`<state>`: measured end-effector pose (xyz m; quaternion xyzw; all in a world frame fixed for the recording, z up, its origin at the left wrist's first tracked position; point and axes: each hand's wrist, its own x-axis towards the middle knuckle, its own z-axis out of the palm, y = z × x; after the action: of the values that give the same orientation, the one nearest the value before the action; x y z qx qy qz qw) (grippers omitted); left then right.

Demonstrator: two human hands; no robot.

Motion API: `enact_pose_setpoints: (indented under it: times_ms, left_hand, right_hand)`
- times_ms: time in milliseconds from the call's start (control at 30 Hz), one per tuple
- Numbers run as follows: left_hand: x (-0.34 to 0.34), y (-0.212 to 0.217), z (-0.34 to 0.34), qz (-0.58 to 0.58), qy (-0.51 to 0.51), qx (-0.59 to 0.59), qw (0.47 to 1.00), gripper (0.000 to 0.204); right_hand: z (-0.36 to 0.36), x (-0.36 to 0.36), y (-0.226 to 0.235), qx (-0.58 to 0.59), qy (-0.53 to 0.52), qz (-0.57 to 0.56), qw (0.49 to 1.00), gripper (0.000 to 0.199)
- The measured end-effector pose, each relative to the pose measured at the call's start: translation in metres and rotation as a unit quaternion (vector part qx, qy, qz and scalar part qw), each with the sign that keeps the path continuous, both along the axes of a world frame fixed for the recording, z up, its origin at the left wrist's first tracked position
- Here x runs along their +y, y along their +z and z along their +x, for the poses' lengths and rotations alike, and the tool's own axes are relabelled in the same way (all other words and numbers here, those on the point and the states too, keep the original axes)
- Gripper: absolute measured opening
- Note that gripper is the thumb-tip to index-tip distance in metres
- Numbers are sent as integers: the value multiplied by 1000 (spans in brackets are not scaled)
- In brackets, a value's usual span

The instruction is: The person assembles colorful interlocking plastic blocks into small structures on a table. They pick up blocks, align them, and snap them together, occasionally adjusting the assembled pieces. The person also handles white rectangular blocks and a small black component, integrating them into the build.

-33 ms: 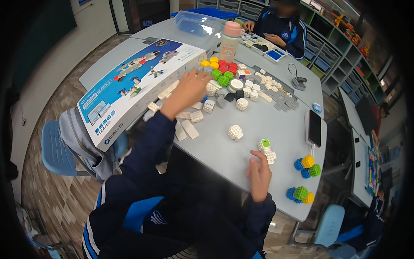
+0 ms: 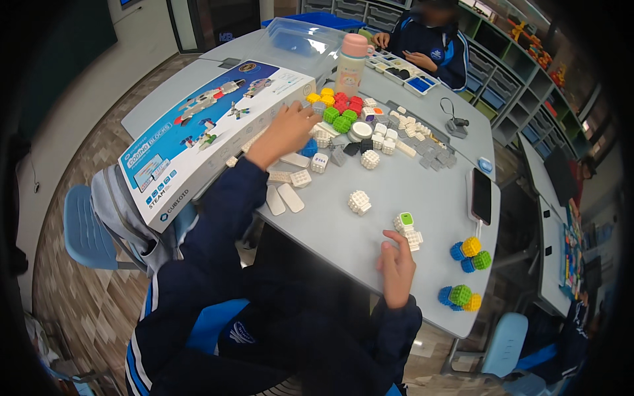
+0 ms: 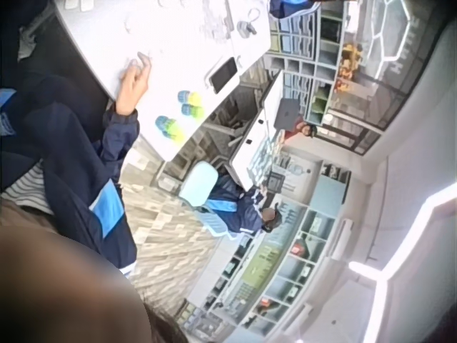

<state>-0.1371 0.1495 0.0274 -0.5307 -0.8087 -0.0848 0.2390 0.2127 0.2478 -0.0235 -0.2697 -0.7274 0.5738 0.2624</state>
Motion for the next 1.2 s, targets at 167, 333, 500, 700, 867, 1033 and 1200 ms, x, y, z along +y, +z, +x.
enact_pose_setpoints:
  times_ms: [167,333,500,700,867,1033,1200]
  left_hand:
    - [11,-14,-57,-76,-101,24,992,40]
    - [-2,11,-41,61,-119,-23,991,41]
    - [-34,38,39,256,-270,-316,873,42]
    - [-56,9,170,176,-329,-451,811,50]
    - [-55,-27,223,187,-283,-524,781,60]
    - [-55,-55,245,307,-294,-642,638,63]
    - [-63,-61,239,292,-249,-566,730,58]
  right_hand:
    - [-1,3,-6,-5,1,26,1000,29]
    - [2,3,-7,18,18,10,1000,28]
    - [0,0,-3,21,30,-3,999,28]
    - [4,-19,9,129,96,-88,983,29]
    - [1,-35,3,79,98,-94,988,17]
    - [3,-31,-7,72,118,-27,990,15]
    - [5,-27,-6,67,163,7,984,17]
